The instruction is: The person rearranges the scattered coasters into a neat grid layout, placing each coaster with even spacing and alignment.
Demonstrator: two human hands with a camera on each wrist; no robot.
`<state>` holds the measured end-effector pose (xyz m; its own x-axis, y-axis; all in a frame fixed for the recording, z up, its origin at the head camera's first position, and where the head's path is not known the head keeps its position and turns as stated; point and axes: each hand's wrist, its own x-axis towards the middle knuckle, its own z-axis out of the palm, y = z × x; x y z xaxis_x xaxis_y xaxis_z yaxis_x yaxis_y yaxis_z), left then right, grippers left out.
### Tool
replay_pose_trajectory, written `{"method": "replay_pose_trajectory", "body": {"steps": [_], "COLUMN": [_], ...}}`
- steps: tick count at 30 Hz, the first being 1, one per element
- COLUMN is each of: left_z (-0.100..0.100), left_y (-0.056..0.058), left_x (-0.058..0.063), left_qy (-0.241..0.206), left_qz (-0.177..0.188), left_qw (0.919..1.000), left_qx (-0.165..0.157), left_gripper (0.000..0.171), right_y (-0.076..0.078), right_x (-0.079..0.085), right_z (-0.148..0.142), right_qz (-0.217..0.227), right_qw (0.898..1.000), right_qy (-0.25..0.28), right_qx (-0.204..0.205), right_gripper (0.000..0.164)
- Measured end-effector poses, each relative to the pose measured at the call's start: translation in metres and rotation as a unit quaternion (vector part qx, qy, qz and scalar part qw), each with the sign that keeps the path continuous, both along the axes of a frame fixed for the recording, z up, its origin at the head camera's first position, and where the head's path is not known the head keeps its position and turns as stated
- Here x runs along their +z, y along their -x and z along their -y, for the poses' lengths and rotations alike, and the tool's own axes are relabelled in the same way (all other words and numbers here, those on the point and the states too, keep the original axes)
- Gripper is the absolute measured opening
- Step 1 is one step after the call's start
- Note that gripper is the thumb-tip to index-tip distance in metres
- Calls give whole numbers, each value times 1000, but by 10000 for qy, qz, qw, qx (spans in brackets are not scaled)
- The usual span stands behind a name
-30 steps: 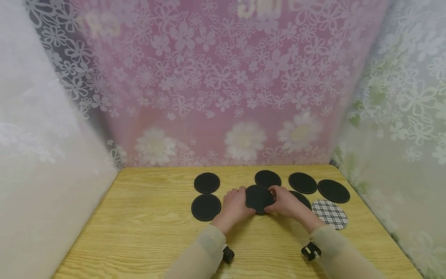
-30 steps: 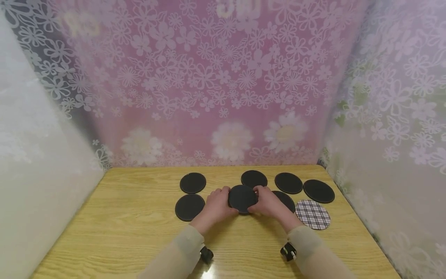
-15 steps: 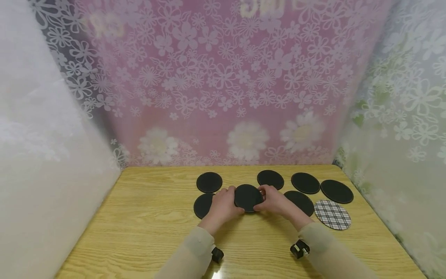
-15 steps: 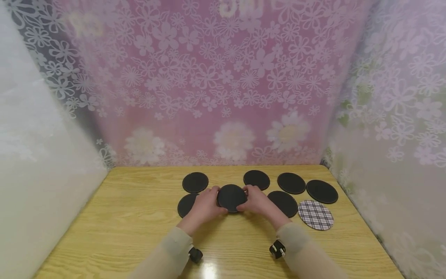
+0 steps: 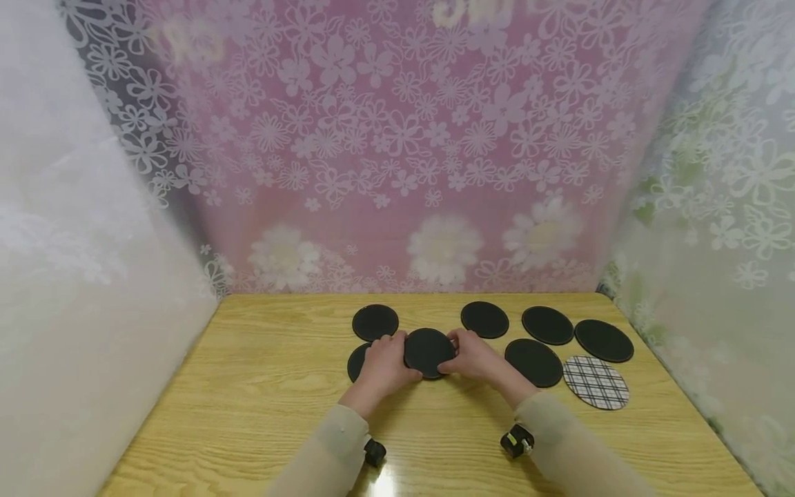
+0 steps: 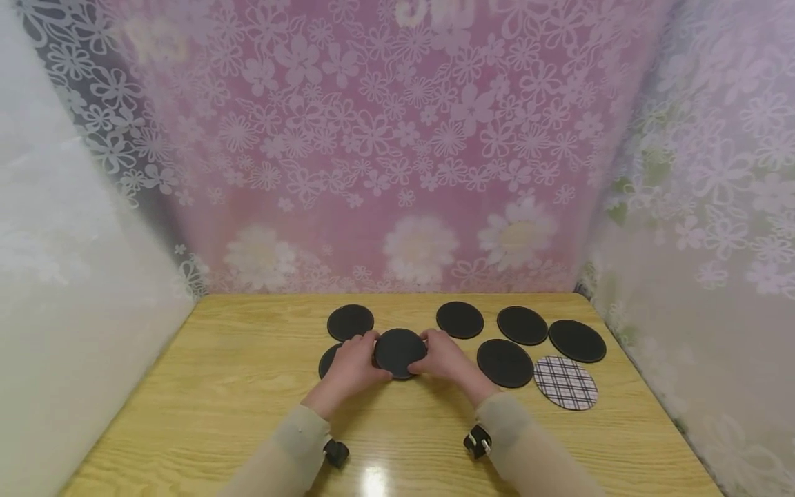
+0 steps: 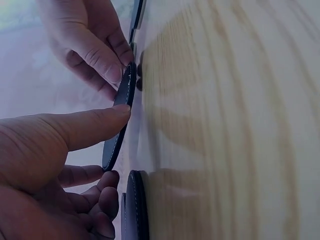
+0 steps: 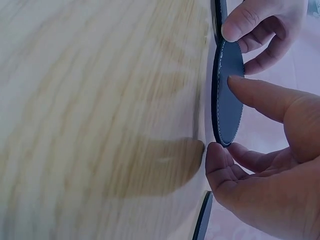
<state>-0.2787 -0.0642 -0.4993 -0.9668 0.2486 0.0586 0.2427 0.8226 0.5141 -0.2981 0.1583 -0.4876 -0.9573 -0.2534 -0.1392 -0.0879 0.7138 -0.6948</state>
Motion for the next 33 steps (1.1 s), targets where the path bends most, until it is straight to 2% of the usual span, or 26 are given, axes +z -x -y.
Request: {"method": "replay_pose_trajectory", "body": {"steps": [10,18,33], "left_z": [4,7,12], "left_y": [-3,-2,-3], "left_x": [-3,-2,1], "left_qy": [59,142,0], "left_qz": [-63,13,116], "left_qw": [9999,9999,9996], "left_qx": [52,-49,-240], "left_gripper": [82,81,74], "right_y": [1,1,2], "right_x": [-1,0,1], "right_z": [8,11,9], "right_qz": [-162,-172,-37], "right_qw": [9995,9989,9983], "right_qy": [-259,-417,-535], "right_qx": [59,150,223], "right_gripper": [66,67,68]}}
